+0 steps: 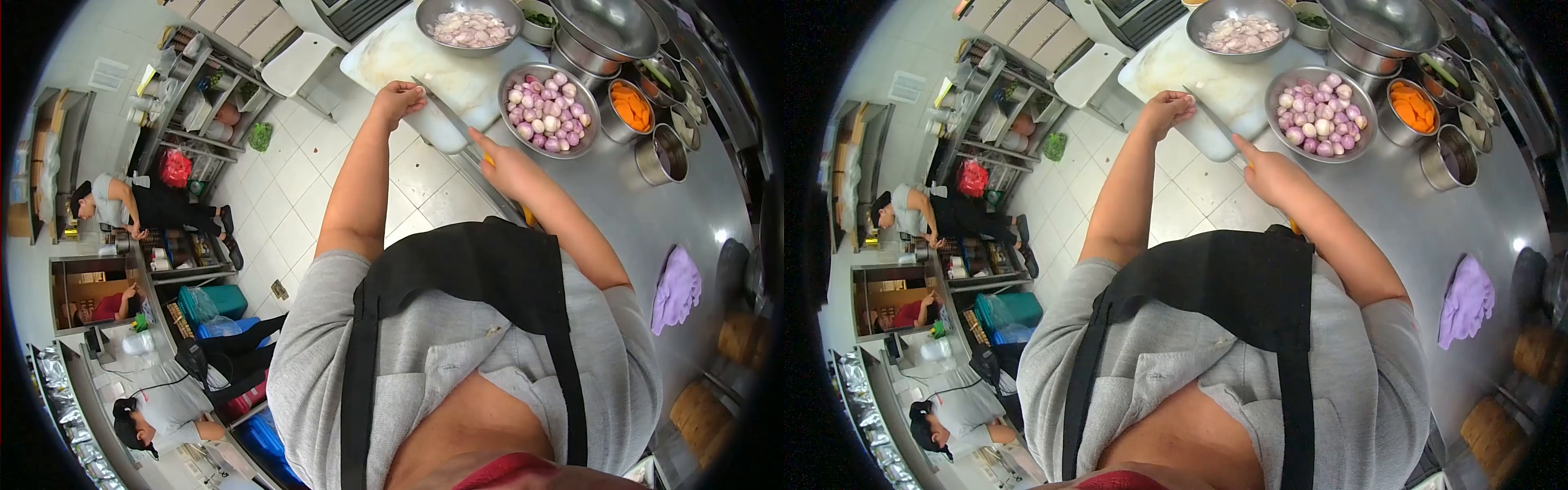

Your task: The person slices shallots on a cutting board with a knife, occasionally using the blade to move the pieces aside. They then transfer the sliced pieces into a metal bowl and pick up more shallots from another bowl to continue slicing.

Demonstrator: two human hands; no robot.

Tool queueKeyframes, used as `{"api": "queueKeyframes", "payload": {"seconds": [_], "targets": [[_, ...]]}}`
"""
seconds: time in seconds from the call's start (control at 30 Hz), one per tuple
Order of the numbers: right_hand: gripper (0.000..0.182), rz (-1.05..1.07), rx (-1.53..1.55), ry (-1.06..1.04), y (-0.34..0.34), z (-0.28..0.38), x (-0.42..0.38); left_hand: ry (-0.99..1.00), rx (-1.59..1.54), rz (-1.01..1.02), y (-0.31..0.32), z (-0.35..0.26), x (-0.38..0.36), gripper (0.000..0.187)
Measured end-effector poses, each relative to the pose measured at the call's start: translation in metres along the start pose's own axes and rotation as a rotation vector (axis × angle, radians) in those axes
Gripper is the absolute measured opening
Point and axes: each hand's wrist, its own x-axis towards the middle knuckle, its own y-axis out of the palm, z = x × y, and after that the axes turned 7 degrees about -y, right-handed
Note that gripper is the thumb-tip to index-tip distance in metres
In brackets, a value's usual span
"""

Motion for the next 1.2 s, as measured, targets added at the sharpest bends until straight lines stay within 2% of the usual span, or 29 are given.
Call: {"api": "queueKeyframes", "payload": {"seconds": [0.17, 0.47, 0.73, 1.2], "targets": [[0.064, -0.001, -0.011, 0.004, 0.002, 0.001, 0.000, -0.040, 0.019, 0.021, 0.000, -0.005, -0.002, 0.029], [0.066, 0.023, -0.027, 0.027, 0.000, 0.005, 0.001, 0.001, 0.057, 0.007, -0.001, -0.003, 0.001, 0.028], [0.063, -0.066, 0.067, -0.026, 0.004, -0.004, -0.003, 0.041, 0.090, -0.034, 0.004, -0.004, 0.002, 0.022], [0.061, -0.075, -0.028, -0.046, 0.000, 0.011, -0.010, 0.029, 0.091, -0.065, 0.006, -0.005, 0.005, 0.021]]}}
